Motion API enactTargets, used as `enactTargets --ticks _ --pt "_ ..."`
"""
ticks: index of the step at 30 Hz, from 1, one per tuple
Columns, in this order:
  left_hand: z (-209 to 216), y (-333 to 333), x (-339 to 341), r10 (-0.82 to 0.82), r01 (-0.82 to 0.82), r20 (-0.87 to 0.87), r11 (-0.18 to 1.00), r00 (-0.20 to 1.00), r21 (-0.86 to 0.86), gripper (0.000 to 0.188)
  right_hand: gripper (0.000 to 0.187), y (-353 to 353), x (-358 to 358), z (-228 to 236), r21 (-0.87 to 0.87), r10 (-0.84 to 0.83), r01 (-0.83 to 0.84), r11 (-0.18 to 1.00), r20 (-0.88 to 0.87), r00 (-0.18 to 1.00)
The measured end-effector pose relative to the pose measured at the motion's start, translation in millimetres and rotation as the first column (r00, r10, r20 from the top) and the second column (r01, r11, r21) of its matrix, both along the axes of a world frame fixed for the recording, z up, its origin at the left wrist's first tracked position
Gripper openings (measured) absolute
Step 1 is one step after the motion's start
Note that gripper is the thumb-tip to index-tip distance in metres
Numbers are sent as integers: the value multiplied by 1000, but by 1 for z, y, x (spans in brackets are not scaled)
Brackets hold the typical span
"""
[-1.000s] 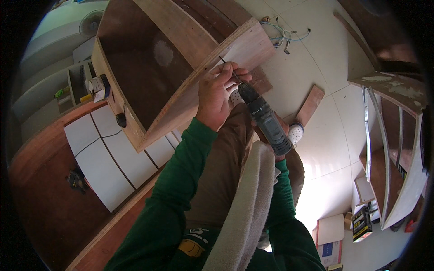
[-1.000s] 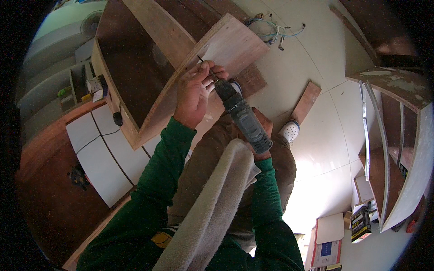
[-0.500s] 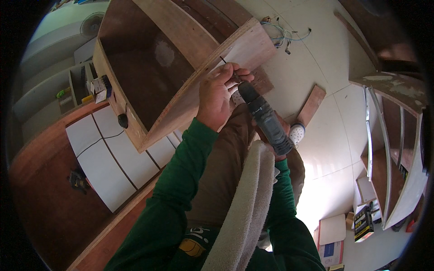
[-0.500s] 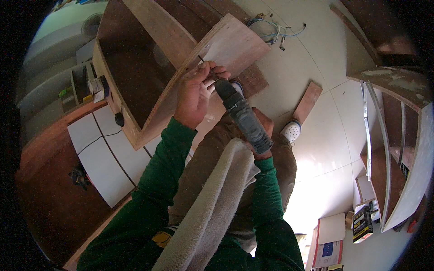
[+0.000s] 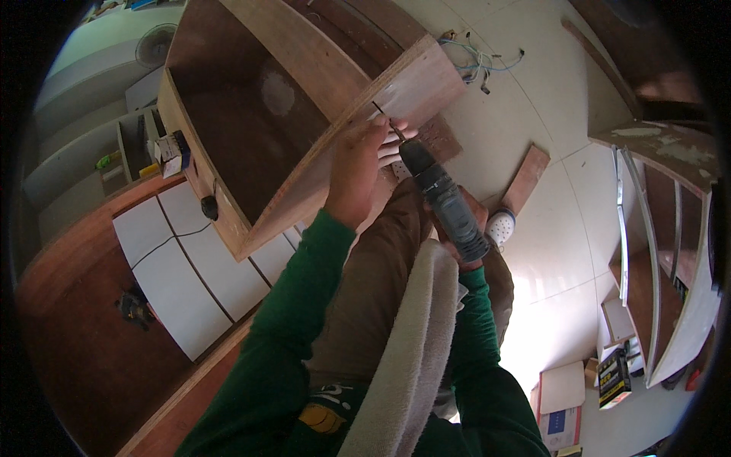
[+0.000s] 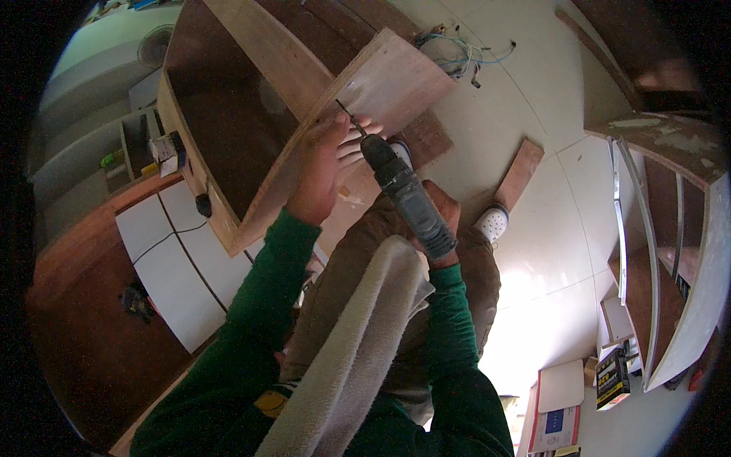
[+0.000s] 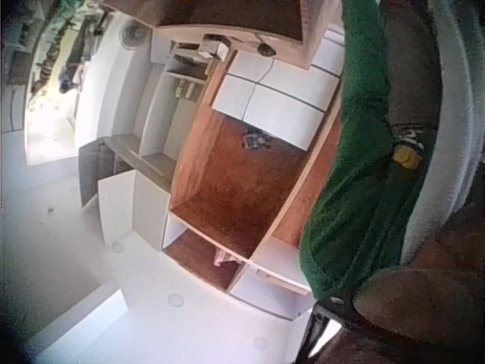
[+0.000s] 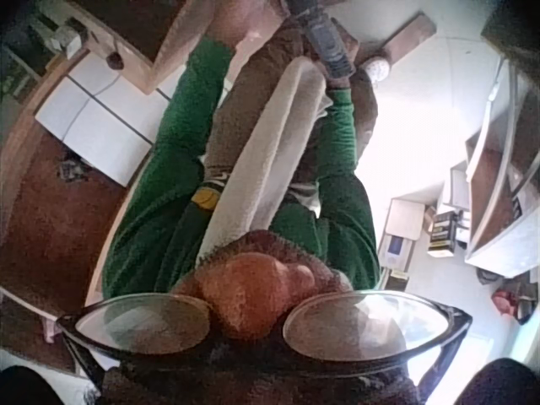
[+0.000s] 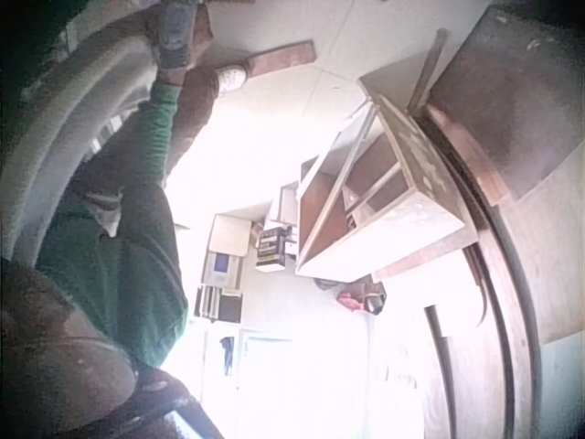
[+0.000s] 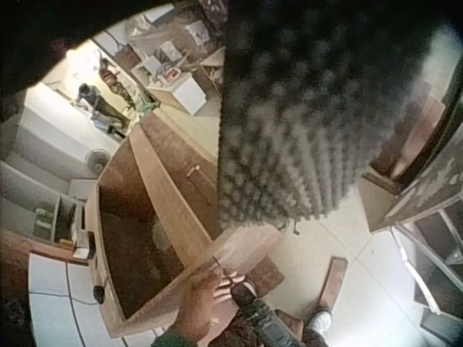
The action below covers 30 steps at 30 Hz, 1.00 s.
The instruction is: The person uses a drill to secure screws into a wooden cabinet frame, then picks up and inserts a wooden panel into the cabinet structure, checking the fit by hand.
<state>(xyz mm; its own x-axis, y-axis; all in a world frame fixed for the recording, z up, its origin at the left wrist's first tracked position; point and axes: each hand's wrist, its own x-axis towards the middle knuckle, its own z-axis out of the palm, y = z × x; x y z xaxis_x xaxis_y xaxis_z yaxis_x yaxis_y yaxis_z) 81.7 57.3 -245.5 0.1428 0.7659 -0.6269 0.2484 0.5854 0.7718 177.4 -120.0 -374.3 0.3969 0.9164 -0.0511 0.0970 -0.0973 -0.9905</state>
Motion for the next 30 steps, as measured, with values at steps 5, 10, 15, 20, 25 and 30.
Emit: enactTargets --ticks 5,10,15,20,25,30 --pt "67 100 4 -169 916 -901 88 400 390 39 24 3 11 0 -53 -29 31 998 34 999" --pt "31 218 7 -490 880 -839 -474 -237 28 67 26 9 9 5 -17 -1 -1 1000 -97 995" --pt "24 216 20 -640 946 -702 -274 -312 -170 68 29 8 13 12 -65 -22 17 998 -78 997" --pt "20 215 15 -666 963 -701 -236 -255 -127 66 30 10 12 8 -131 -23 12 991 -85 996" --pt "18 219 10 -616 934 -737 -351 -278 -59 66 30 17 11 8 -106 -34 19 994 -142 989" --pt "19 215 13 -645 952 -708 -270 -290 -144 80 25 24 15 18 -74 -17 9 997 -106 994"
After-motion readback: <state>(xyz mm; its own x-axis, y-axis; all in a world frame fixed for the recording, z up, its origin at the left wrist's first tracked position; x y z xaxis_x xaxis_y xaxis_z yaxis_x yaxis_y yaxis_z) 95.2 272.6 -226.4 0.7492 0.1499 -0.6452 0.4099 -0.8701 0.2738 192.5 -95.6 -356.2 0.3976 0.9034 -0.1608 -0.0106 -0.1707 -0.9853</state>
